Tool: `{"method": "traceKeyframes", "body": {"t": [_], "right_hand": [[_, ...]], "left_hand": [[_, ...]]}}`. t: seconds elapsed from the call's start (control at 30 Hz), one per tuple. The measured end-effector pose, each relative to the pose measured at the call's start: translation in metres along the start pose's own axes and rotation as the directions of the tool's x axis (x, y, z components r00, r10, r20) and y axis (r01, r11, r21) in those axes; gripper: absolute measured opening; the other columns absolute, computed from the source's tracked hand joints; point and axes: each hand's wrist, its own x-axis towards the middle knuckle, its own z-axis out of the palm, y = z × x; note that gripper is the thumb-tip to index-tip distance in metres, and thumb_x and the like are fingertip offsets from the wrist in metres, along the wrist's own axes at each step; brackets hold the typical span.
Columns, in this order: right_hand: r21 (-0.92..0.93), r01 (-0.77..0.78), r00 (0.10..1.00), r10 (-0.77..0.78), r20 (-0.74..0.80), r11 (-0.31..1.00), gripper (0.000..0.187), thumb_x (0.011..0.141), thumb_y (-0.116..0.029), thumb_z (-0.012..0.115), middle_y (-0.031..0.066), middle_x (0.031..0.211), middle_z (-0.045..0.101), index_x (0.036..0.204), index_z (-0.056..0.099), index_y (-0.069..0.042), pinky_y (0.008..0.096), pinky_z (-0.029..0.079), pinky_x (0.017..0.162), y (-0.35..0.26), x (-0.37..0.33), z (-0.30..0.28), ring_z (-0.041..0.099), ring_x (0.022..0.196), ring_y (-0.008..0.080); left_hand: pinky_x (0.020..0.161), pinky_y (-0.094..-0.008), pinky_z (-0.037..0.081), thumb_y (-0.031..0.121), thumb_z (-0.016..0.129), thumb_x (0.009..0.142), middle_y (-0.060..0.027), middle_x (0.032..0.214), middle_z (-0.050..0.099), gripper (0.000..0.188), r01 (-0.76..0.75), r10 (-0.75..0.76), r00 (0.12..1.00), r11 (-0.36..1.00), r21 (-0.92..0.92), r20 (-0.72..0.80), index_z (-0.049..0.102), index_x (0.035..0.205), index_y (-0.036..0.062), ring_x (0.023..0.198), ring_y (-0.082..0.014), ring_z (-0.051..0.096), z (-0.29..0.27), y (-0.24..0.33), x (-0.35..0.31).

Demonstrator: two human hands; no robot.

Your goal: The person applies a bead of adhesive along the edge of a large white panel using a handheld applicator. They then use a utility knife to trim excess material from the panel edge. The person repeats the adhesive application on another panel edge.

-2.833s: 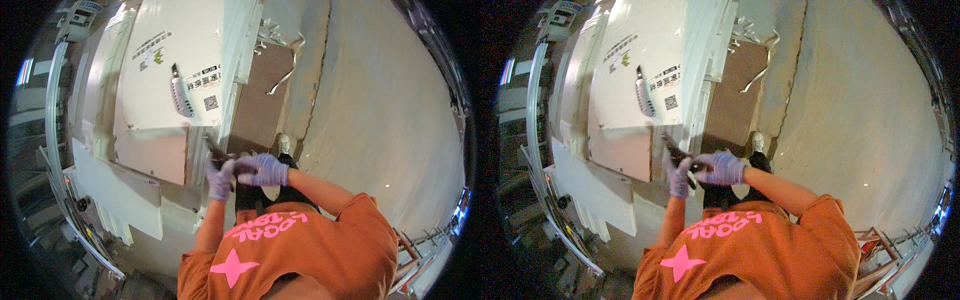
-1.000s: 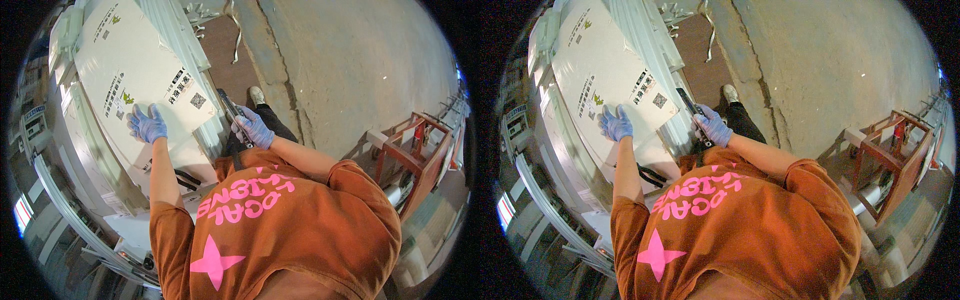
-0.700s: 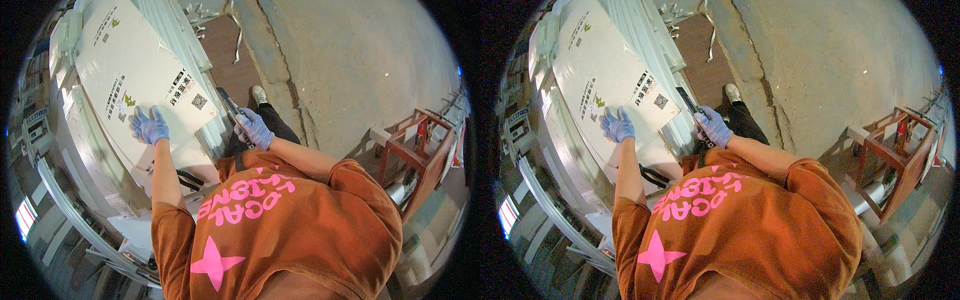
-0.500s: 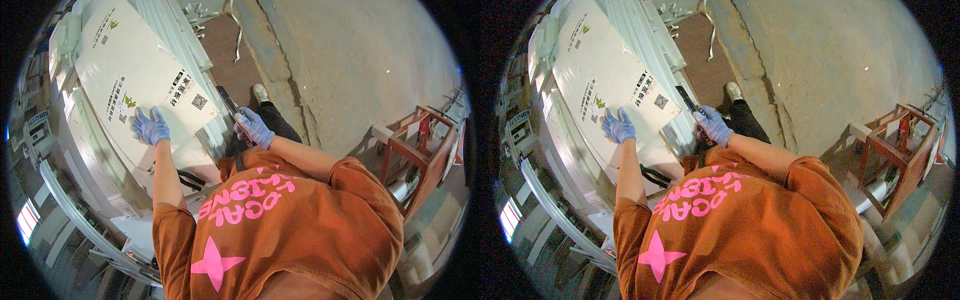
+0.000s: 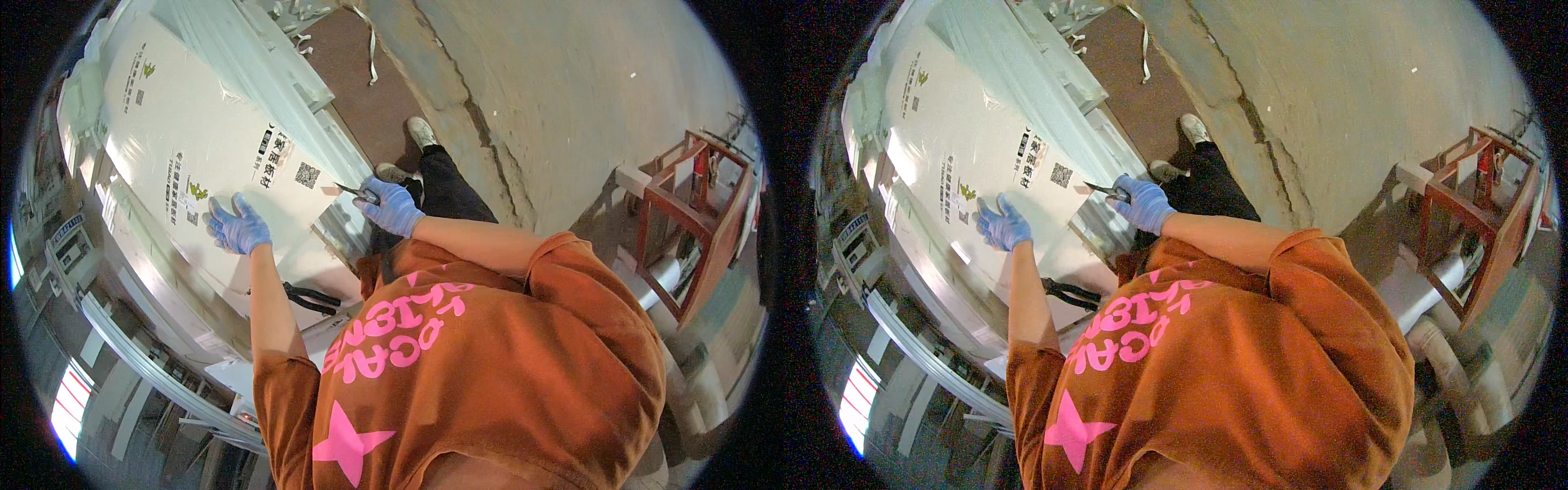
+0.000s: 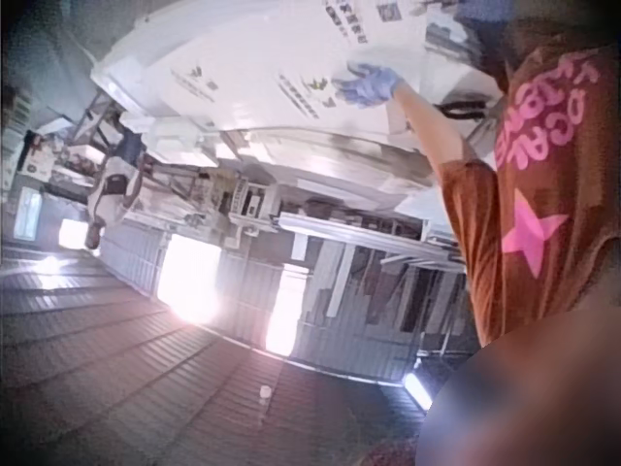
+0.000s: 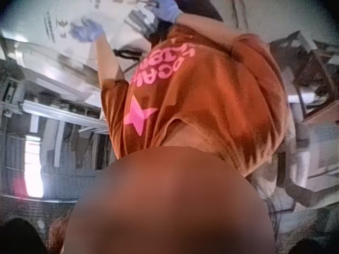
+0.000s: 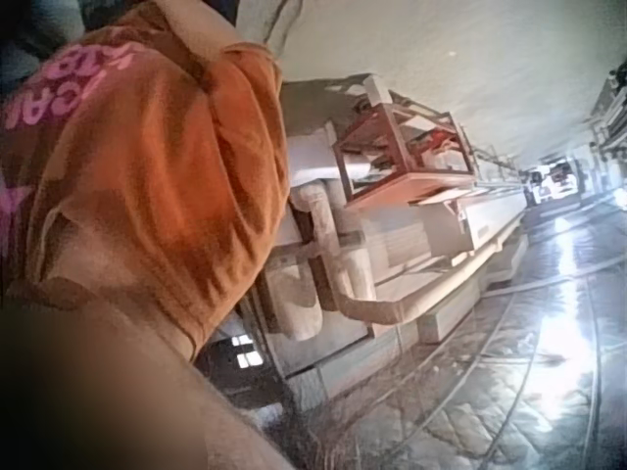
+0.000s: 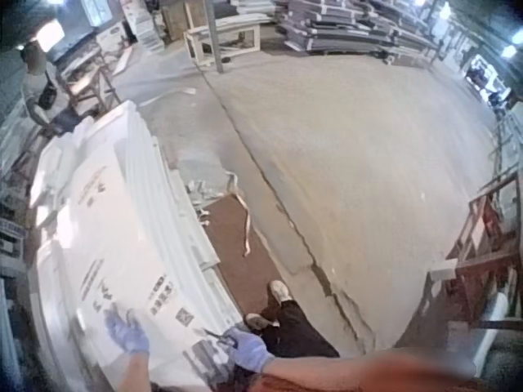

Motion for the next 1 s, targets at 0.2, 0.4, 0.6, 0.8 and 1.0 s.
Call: {"method": "traceKeyframes", "body": {"t": [0.2,0.4,0.6,0.8,1.0], "right_hand": [[-0.128,-0.023,0.999,0.028,0.032,0.991,0.023,0.081,-0.027,0.064,0.0143,0.066,0.056,0.087,0.058,-0.005,0.0374,0.044,0.058,0.008,0.009,0.007,0.057,0.062,0.0310],[0.177,0.098,0.994,-0.107,0.038,0.979,0.018,0.079,-0.025,0.062,0.0158,0.066,0.058,0.088,0.059,-0.010,0.0405,0.045,0.056,0.057,0.033,0.043,0.057,0.063,0.0334],[-0.164,0.057,0.989,-0.033,0.148,0.985,0.015,0.078,-0.027,0.060,0.0156,0.064,0.058,0.085,0.057,-0.014,0.0449,0.044,0.055,0.052,0.031,0.031,0.057,0.062,0.0382],[-0.147,0.088,0.993,-0.074,0.097,0.985,0.006,0.076,-0.018,0.062,0.0129,0.064,0.058,0.077,0.058,-0.013,0.0393,0.043,0.052,0.020,0.031,0.013,0.056,0.058,0.0347],[-0.170,0.121,0.990,-0.106,0.093,0.978,0.005,0.074,-0.010,0.061,0.0097,0.065,0.059,0.074,0.057,-0.012,0.0339,0.045,0.055,0.025,0.042,0.020,0.058,0.063,0.0307]], "left_hand": [[0.104,-0.0524,0.025,0.057,0.041,0.089,-0.0113,0.147,0.024,0.062,-0.022,0.023,0.999,1.000,0.017,-0.024,0.028,0.140,0.0257,0.135,-0.0321,0.024,0.003,-0.001,0.001],[0.104,-0.0509,0.025,0.056,0.039,0.090,-0.0123,0.147,0.024,0.061,-0.032,0.032,0.999,0.998,0.051,-0.006,0.027,0.141,0.0254,0.134,-0.0322,0.025,0.005,-0.004,0.003],[0.105,-0.0508,0.024,0.055,0.037,0.091,-0.0167,0.146,0.024,0.062,-0.090,0.091,0.996,0.996,0.020,-0.018,0.028,0.141,0.0214,0.134,-0.0352,0.025,0.009,-0.009,0.005],[0.105,-0.0519,0.022,0.055,0.038,0.090,-0.0187,0.145,0.025,0.064,-0.128,0.128,0.992,0.991,-0.025,-0.020,0.027,0.142,0.0187,0.133,-0.0393,0.024,0.006,-0.009,0.003],[0.104,-0.0533,0.022,0.056,0.040,0.088,-0.0203,0.144,0.026,0.069,-0.152,0.152,0.988,0.987,-0.043,-0.010,0.027,0.142,0.0147,0.132,-0.0403,0.024,0.002,-0.006,0.003]]}}
